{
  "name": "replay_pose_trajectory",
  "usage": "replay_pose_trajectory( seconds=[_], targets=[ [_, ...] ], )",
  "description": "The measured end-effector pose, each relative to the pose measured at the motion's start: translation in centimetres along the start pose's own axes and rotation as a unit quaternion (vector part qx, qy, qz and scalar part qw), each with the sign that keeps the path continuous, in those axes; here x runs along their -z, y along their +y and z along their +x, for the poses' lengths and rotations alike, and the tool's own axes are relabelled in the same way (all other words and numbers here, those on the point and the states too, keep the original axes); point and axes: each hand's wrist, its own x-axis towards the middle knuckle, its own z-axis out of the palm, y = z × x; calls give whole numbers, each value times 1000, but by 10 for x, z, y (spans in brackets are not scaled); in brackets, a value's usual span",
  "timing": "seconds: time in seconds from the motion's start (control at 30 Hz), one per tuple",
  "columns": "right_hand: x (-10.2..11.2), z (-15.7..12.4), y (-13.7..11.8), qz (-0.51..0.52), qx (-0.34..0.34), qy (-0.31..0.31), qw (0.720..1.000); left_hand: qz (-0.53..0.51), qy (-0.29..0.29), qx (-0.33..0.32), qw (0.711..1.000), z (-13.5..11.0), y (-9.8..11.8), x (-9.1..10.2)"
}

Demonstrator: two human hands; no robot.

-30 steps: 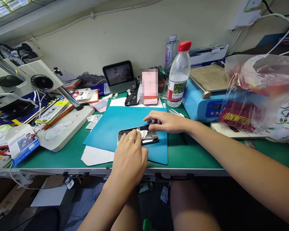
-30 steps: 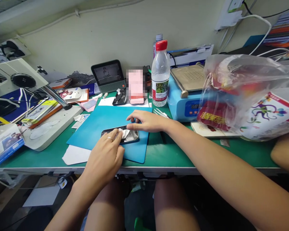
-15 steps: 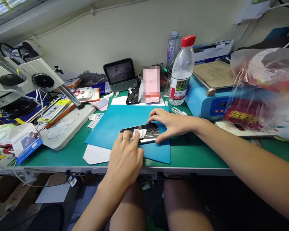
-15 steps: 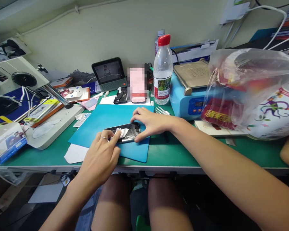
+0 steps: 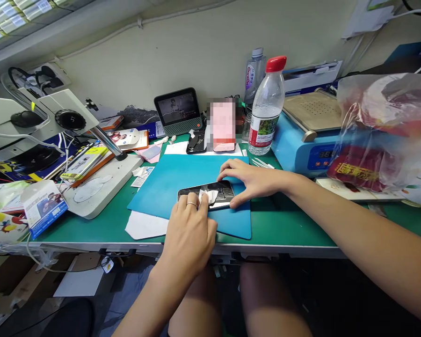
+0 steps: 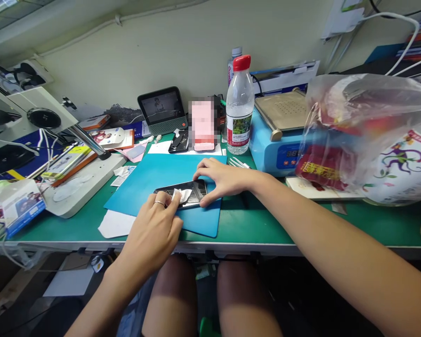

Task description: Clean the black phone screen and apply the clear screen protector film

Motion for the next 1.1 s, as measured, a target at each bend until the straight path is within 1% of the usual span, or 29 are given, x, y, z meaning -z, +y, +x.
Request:
replay_pose_trajectory(
  seconds=[0.07, 0.13, 0.23, 0.3, 0.43, 0.5, 0.57, 0.7, 0.77, 0.87, 1.0, 1.03, 1.1],
  targets=[
    [0, 0, 0, 1, 3, 4, 1000, 1, -10, -4, 1000, 5, 1, 0],
    [-1, -1, 0, 3, 2, 8, 1000, 7, -19, -13, 1000, 15, 2, 1],
    [-2, -1, 1, 9, 2, 14, 1000, 14, -14, -21, 1000, 30, 4, 3],
    [-2, -1, 2, 8, 6, 20, 1000, 10, -14, -21, 1000, 30, 5, 4],
    [-1, 1, 4, 4, 10, 26, 1000, 6, -43, -32, 999, 15, 5, 5],
    [-1, 1, 3, 1, 12, 24, 1000, 6, -40, -29, 999, 12, 6, 4],
    [0, 2, 3, -3, 17, 26, 1000, 8, -28, -34, 999, 16, 8, 2],
    [-2, 2, 3, 9, 40, 39, 998, 24, -18, -54, 998, 36, 14, -1],
    [-2, 2, 3, 17, 49, 42, 998, 27, -15, -52, 998, 39, 15, -1],
    [0, 2, 3, 23, 50, 45, 997, 28, -10, -42, 999, 25, 13, 2],
    [0, 2, 3, 28, 50, 43, 997, 33, -30, -37, 998, 1, 8, 4],
    [0, 3, 3, 27, 52, 41, 997, 32, -28, -36, 998, 0, 7, 3],
    [0, 3, 3, 24, 53, 40, 998, 26, -10, -37, 999, 6, 8, 1]
  ],
)
